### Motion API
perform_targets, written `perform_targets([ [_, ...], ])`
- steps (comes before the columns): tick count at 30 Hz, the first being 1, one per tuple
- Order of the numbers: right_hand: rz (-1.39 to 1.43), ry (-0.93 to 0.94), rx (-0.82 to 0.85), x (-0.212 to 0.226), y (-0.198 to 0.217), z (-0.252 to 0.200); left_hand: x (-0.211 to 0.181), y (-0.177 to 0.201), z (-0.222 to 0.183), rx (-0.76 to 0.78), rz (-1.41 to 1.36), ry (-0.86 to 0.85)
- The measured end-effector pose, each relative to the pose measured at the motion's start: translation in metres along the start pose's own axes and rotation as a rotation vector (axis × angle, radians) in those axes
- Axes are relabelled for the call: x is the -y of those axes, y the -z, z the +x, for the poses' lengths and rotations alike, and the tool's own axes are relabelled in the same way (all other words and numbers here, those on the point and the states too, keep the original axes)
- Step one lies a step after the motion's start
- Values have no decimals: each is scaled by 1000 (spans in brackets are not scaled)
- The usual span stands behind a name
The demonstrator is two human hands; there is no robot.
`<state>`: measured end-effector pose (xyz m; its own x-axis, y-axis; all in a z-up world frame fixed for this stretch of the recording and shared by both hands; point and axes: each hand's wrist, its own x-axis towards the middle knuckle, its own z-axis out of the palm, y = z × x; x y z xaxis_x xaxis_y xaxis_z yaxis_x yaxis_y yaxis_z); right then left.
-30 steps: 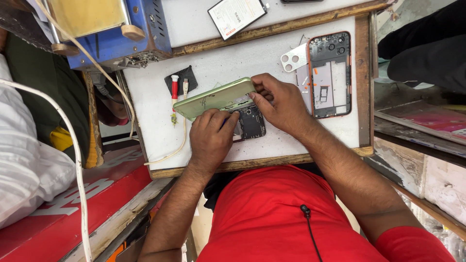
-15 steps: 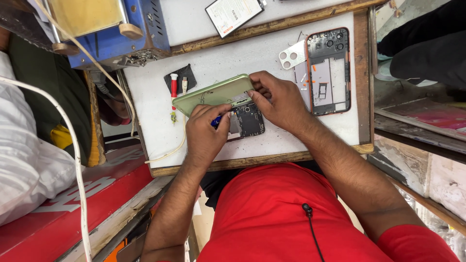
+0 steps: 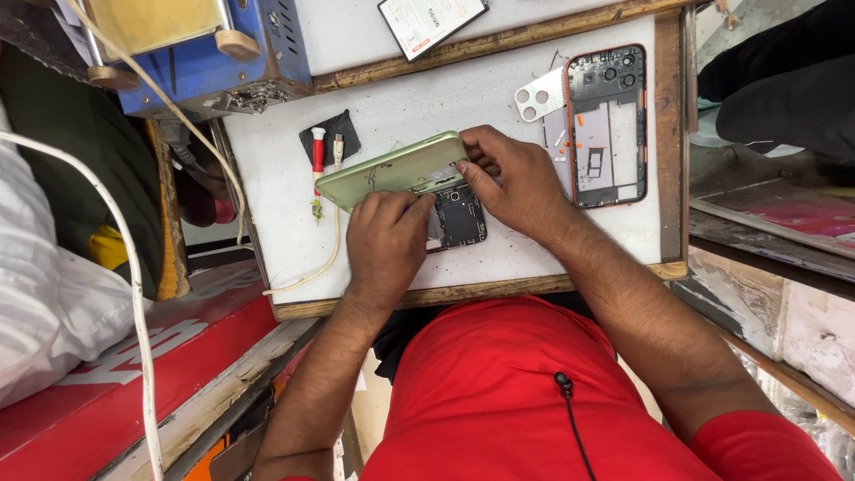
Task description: The person applies adhesive to a smartphone frame, then assembles the phone by placing the back cover and connecting internal components. The person also handles a battery and other phone parts on the workbench.
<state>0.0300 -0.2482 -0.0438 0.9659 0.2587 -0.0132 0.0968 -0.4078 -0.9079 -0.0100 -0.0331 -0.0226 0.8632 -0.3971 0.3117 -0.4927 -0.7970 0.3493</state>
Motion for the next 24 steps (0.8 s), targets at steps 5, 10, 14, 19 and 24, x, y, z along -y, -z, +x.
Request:
perform_targets([
  [5, 8, -4, 3, 1, 0, 0, -1, -2, -4, -41, 55, -72],
  [10, 15, -15, 8, 3, 1, 0, -1, -1, -6, -24, 106, -106],
  [14, 5, -17, 12, 4, 2, 0, -3, -1, -6, -16, 132, -119],
  [19, -10, -6, 15, 2, 2, 0, -6, 0, -6, -13, 143, -130],
  [24, 5, -3, 24, 1, 2, 0, -6, -1, -8, -17, 156, -148],
])
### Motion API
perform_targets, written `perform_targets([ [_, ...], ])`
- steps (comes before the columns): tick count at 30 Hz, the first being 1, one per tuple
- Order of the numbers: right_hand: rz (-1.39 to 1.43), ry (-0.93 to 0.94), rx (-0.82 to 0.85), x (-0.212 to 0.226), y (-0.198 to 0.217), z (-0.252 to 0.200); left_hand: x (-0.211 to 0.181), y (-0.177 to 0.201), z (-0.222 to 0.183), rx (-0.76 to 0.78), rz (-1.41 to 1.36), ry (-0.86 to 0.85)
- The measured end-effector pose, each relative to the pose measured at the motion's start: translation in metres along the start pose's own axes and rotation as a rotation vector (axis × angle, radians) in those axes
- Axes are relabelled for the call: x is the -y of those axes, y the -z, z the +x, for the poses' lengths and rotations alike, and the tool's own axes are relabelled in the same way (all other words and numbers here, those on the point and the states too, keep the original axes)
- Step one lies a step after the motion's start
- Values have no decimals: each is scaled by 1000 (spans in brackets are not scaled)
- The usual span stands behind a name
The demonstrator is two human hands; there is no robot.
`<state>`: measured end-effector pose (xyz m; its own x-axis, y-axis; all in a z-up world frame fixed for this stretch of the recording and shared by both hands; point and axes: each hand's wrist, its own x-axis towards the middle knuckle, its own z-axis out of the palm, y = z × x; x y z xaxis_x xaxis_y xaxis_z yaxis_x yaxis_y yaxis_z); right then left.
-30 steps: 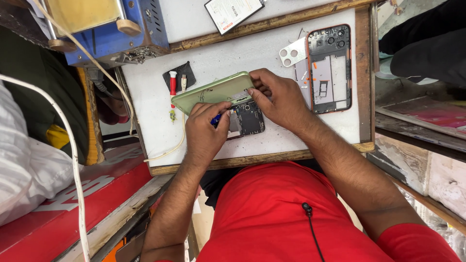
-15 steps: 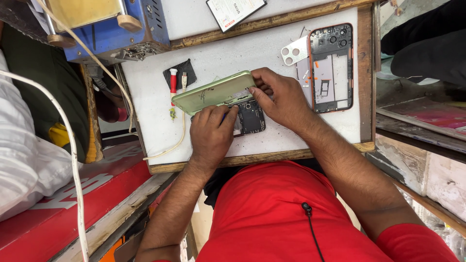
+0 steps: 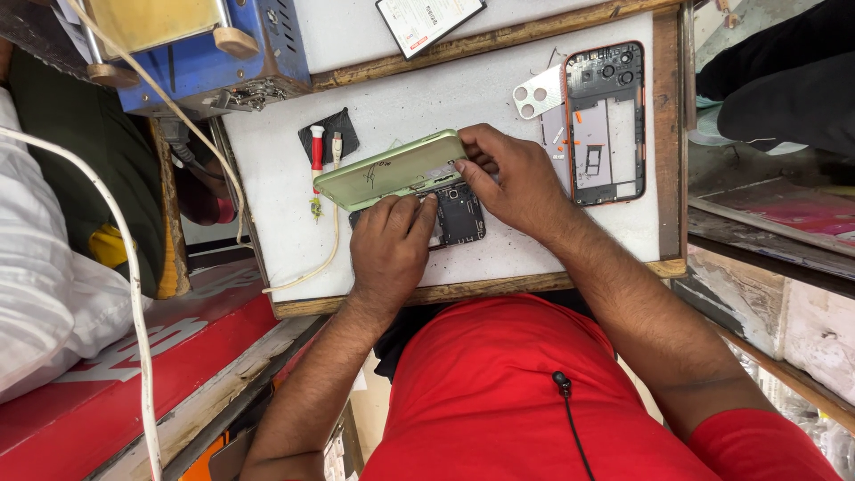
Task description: The person applies adhesive to a smartphone frame, then assembles the phone by placing the back cover and connecting internal components. The person also handles a battery and other phone parts on the workbench.
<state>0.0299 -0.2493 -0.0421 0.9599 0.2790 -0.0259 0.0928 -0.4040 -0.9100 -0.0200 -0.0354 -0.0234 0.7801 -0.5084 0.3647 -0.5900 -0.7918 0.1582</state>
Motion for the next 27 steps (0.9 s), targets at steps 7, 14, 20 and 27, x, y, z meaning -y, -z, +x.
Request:
perform_targets([
  [7, 3, 12, -5, 1, 0, -1, 0, 0, -2, -1, -7, -16],
  [14, -1, 20, -5, 1, 1, -2, -6, 2, 1, 7, 59, -35],
  [20, 8, 23, -8, 3, 2, -3, -17, 11, 6, -1, 144, -27],
  [27, -11, 25, -6, 4, 4, -4, -16, 12, 2, 116, 82, 65],
])
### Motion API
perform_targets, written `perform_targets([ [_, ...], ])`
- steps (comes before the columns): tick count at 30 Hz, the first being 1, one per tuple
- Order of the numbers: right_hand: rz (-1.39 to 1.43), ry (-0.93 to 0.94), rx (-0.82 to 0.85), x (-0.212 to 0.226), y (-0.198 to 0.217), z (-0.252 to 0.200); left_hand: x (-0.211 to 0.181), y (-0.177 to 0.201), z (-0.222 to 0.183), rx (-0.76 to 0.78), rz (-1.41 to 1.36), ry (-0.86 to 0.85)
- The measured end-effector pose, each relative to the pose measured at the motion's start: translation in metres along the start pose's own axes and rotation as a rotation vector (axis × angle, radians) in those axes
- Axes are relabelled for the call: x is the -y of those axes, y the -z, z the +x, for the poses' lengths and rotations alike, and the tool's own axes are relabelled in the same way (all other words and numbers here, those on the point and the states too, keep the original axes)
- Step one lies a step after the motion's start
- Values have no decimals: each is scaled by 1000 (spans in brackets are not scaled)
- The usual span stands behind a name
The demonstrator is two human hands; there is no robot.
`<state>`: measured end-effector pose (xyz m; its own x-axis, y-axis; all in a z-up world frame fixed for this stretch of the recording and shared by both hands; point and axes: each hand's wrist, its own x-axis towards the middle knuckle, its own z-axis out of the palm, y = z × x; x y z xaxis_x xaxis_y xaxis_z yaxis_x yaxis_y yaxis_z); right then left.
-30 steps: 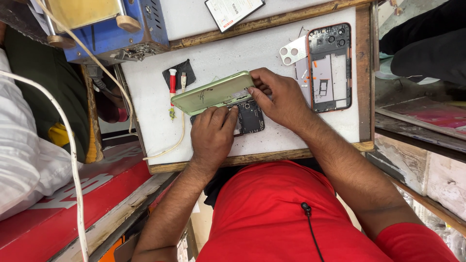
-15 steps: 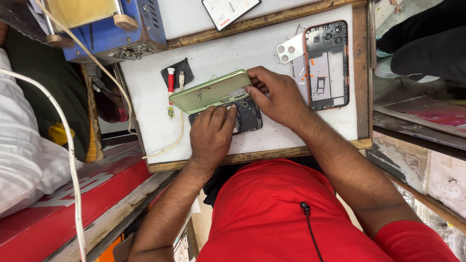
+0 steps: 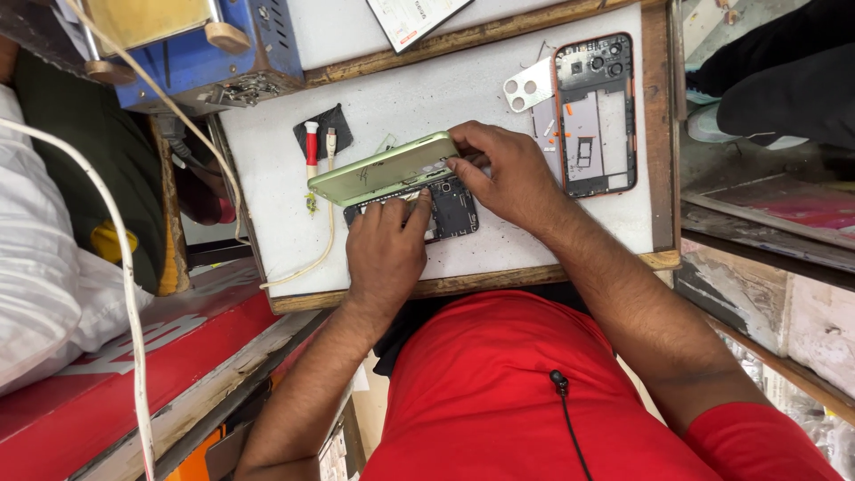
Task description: The person applies adhesive to a smartphone frame, then assembles the phone by placing the back cover and connecting internal components. The person also handles a battery and other phone parts on the workbench.
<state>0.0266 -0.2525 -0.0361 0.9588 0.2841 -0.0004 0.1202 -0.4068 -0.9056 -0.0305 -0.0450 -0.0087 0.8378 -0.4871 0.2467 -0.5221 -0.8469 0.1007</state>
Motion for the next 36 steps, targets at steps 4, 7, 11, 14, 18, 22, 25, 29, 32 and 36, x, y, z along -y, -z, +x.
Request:
perform_targets([
  [4, -2, 2, 2, 0, 0, -1, -9, 2, 0, 46, 105, -53],
  [7, 6, 1, -9, 3, 0, -1, -5, 1, 3, 75, 83, -66],
  [11, 20, -6, -7, 4, 2, -2, 8, 2, 2, 69, -243, 91],
  [14, 2, -21, -13, 3, 4, -1, 10, 3, -3, 89, -275, 123],
  [18, -4, -40, 5, 3, 4, -2, 7, -5, -8, 77, -213, 118],
  [22, -21, -16, 3, 6, 5, -1, 8, -9, -10, 50, -180, 84],
  [25, -15, -61, 27, 5, 5, 0, 7, -9, -11, 33, -141, 50],
  [29, -22, -55, 29, 3, 4, 0, 6, -10, -11, 12, -93, 23],
  [32, -42, -51, 34, 2, 4, 1, 3, -10, -11, -5, -53, 23],
  [36, -41, -51, 44, 1, 4, 1, 3, -10, -12, -5, -45, 20],
])
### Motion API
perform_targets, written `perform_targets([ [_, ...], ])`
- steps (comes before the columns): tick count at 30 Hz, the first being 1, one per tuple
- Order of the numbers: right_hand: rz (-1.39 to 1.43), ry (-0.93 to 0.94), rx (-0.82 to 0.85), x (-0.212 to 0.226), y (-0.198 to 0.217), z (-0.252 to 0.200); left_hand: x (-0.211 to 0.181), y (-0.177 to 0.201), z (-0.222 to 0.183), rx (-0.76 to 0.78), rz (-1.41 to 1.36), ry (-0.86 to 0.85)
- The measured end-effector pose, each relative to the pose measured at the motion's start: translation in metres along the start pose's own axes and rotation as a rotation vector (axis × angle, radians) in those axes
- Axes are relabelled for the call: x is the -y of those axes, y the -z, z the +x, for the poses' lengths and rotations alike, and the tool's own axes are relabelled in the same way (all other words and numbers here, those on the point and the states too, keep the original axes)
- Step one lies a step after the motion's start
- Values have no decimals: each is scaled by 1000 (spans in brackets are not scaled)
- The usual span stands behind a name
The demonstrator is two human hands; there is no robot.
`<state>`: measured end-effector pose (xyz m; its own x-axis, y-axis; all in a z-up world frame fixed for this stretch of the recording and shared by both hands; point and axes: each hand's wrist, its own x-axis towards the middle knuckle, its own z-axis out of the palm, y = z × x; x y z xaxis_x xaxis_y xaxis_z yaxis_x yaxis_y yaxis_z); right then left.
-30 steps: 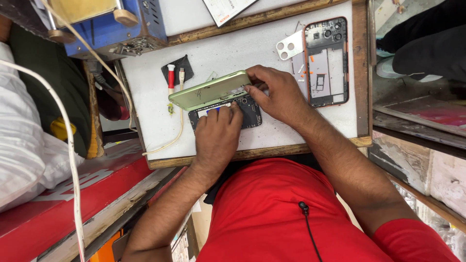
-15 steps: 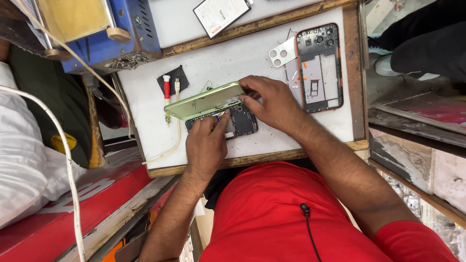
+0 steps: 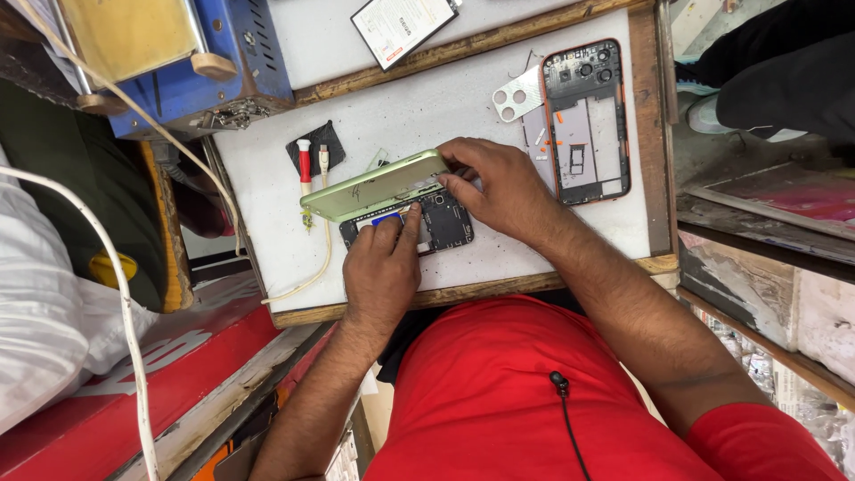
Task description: The person applies adhesive to a smartphone frame, then assembles the phone by placing the back cover and connecting internal components. The person also handles a battery and other phone parts on the workbench.
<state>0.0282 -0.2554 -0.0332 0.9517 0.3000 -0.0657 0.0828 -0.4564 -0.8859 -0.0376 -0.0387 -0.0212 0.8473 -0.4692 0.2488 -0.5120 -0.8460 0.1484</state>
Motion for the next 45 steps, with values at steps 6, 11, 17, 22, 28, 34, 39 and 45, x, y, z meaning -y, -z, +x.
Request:
perform_targets([
  [6, 0, 15, -4, 0, -1, 0, 0, 1, 1, 2, 9, -9],
  [11, -12, -3, 4, 1, 0, 0, -1, 2, 1, 15, 6, -1],
  [17, -13, 13, -4, 1, 0, -1, -2, 0, -1, 7, 5, 5],
  [22, -11, 28, -15, 1, 0, -1, -5, 0, -1, 21, 40, 4],
  [28, -13, 14, -2, 1, -1, 0, -9, 5, 0, 25, 113, -32],
  [34, 1, 22, -20, 0, -2, 0, -15, 10, 2, 81, 181, -31],
  [39, 4, 17, -27, 2, -4, 0, -28, 11, 7, 137, 288, -9],
  [45, 9, 16, -43, 5, -6, -1, -33, 11, 22, 238, 321, -104],
])
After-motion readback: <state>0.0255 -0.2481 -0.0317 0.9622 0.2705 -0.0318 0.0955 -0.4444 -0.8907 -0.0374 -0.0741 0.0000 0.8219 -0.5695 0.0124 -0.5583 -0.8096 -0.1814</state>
